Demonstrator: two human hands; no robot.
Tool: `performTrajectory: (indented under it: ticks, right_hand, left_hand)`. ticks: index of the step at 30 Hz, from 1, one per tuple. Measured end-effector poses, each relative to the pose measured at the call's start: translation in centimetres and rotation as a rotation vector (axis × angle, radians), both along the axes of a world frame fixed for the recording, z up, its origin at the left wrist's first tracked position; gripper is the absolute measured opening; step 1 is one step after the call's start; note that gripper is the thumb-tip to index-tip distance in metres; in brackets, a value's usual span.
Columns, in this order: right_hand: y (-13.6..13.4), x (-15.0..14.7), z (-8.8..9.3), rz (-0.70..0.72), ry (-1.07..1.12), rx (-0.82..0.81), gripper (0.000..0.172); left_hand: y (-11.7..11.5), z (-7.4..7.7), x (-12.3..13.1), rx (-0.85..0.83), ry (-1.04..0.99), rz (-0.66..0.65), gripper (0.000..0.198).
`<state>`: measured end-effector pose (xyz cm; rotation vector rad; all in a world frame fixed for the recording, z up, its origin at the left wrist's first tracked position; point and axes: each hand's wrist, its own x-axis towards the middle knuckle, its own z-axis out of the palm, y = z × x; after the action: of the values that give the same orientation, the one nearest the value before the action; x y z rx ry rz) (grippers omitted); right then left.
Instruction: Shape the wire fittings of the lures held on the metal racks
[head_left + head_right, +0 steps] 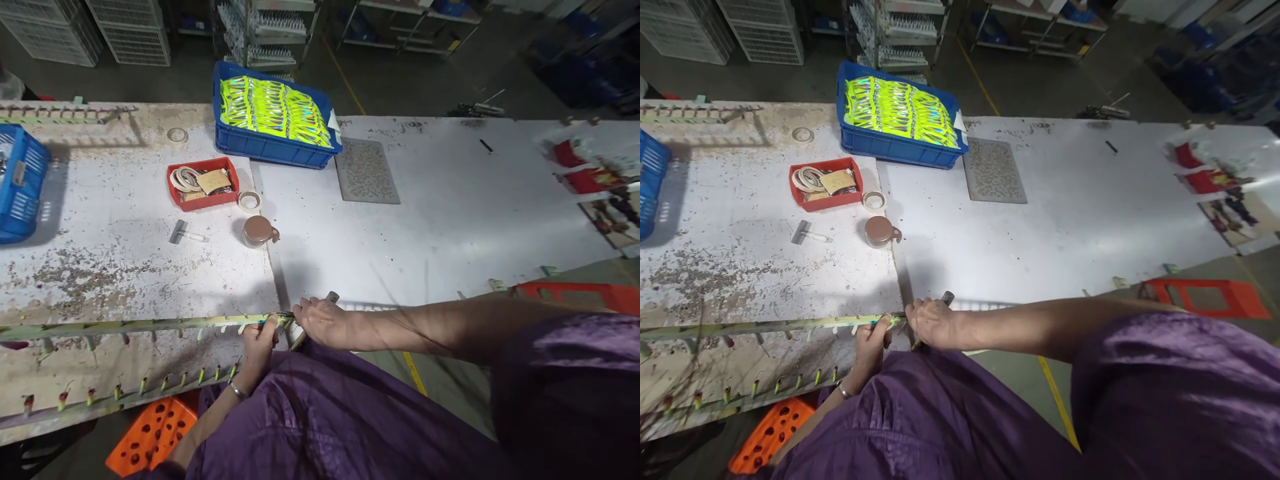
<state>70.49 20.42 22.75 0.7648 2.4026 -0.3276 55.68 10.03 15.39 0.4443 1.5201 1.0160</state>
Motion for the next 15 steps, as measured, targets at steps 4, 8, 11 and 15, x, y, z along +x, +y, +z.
performTrajectory:
  ticks: [4, 8, 11, 15]
  right_hand:
    - [1.0, 0.4, -0.2, 0.091, 0.021, 0.001, 0.017]
    - [3.8, 1.2, -1.4, 0.285, 0.128, -0.032, 0.022]
    - [5.8, 1.5, -2.5, 0.429, 0.218, -0.042, 0.026]
    - [8.2, 1.0, -3.9, 0.637, 0.339, -0.015, 0.029]
  left_hand:
    - [0.1, 0.7, -0.1, 0.012, -0.009, -0.017, 0.063]
    - [0.2, 1.1, -0.2, 0.001, -0.031, -0.014, 0.061]
    - [0.2, 1.4, -0.3, -0.023, -0.038, -0.022, 0.061]
    - [0.3, 1.5, -0.3, -0.058, -0.029, -0.017, 0.060]
